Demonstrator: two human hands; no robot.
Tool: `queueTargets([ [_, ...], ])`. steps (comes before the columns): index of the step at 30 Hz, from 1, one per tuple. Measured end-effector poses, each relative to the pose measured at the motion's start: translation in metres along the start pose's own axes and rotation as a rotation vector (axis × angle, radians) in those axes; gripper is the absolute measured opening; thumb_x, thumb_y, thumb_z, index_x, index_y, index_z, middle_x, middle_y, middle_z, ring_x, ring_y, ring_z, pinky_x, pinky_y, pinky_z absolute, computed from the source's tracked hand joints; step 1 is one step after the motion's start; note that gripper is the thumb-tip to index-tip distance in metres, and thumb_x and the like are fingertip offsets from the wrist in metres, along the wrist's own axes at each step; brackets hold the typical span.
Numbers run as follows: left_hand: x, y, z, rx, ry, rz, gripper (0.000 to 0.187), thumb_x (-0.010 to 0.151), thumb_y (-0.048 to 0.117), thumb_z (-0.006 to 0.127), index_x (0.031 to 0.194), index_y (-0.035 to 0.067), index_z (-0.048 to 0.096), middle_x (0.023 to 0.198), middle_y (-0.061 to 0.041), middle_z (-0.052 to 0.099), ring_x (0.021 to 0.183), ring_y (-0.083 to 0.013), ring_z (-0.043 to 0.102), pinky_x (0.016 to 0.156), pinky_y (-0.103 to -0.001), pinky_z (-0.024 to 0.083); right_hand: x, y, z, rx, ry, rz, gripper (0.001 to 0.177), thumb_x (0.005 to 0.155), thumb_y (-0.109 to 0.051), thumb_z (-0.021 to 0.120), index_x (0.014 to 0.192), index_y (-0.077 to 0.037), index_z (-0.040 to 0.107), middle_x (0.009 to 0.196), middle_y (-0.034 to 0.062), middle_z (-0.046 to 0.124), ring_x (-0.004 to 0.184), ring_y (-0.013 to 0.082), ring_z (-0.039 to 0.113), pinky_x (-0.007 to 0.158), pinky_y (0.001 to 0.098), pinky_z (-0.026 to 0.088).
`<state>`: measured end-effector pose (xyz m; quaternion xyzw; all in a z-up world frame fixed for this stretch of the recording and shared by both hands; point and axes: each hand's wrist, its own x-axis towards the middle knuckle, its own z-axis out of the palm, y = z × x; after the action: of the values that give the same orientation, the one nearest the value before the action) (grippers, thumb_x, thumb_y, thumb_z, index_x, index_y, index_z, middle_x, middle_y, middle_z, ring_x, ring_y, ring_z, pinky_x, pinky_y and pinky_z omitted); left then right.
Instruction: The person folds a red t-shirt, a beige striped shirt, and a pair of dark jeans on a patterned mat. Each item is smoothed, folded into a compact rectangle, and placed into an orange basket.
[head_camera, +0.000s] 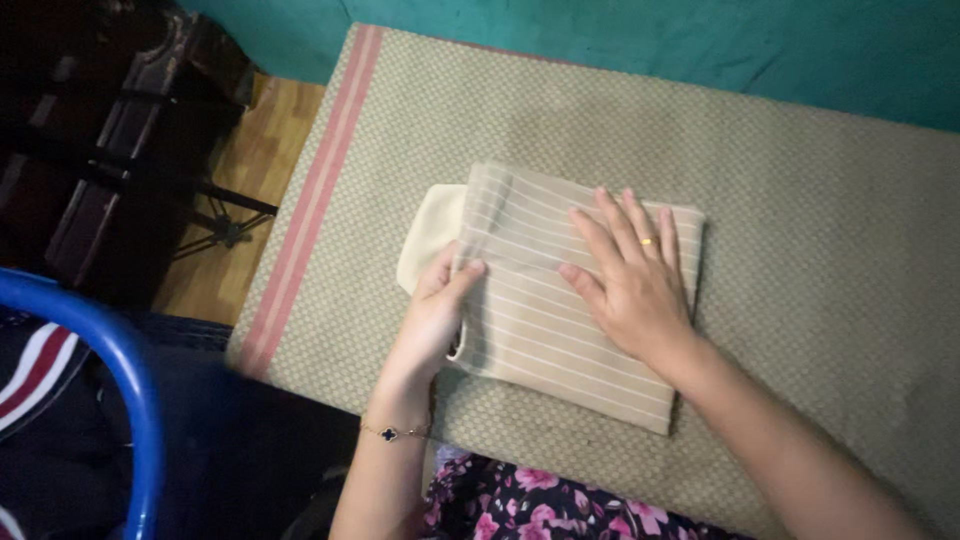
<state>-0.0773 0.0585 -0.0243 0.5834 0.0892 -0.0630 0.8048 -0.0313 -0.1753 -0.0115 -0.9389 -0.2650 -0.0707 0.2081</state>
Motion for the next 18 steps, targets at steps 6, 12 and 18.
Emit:
queueTargets([
  [6,-0.042,0.035,0.041,0.973,0.359,0.464,0.052,0.096,0.020,0.061,0.145,0.007,0.050,0.143,-0.016,0.054,0.133,-0.0309,0.054,0.112,-0.048,0.041,-0.009,0.010,0.011,-0.002,0.003,-0.010,0.063,0.105,-0.053,0.043,0.154,-0.015,0.047,0.165,0.0202,0.033,0.154,0.0420,0.025,0.123,0.0641,0.007],
  [12,-0.027,0.015,0.079,1.501,0.086,0.584,0.059,0.098,0.056,0.055,0.151,0.030,0.050,0.163,-0.008,0.038,0.155,-0.0377,0.026,0.117,-0.078,0.004,-0.009,0.028,0.010,-0.144,-0.041,0.016,0.064,0.101,-0.052,0.045,0.156,-0.020,0.043,0.166,0.0133,0.034,0.152,0.0379,0.027,0.121,0.0649,0.009],
  [18,-0.019,-0.005,0.047,1.528,0.211,0.396,0.074,0.088,0.071,0.055,0.152,0.035,0.047,0.165,-0.008,0.031,0.148,-0.0535,0.018,0.107,-0.083,0.001,-0.031,0.069,-0.021,-0.037,0.033,0.191,0.071,0.100,-0.046,0.056,0.156,-0.006,0.040,0.164,0.0262,0.031,0.152,0.0439,0.025,0.120,0.0629,0.017],
])
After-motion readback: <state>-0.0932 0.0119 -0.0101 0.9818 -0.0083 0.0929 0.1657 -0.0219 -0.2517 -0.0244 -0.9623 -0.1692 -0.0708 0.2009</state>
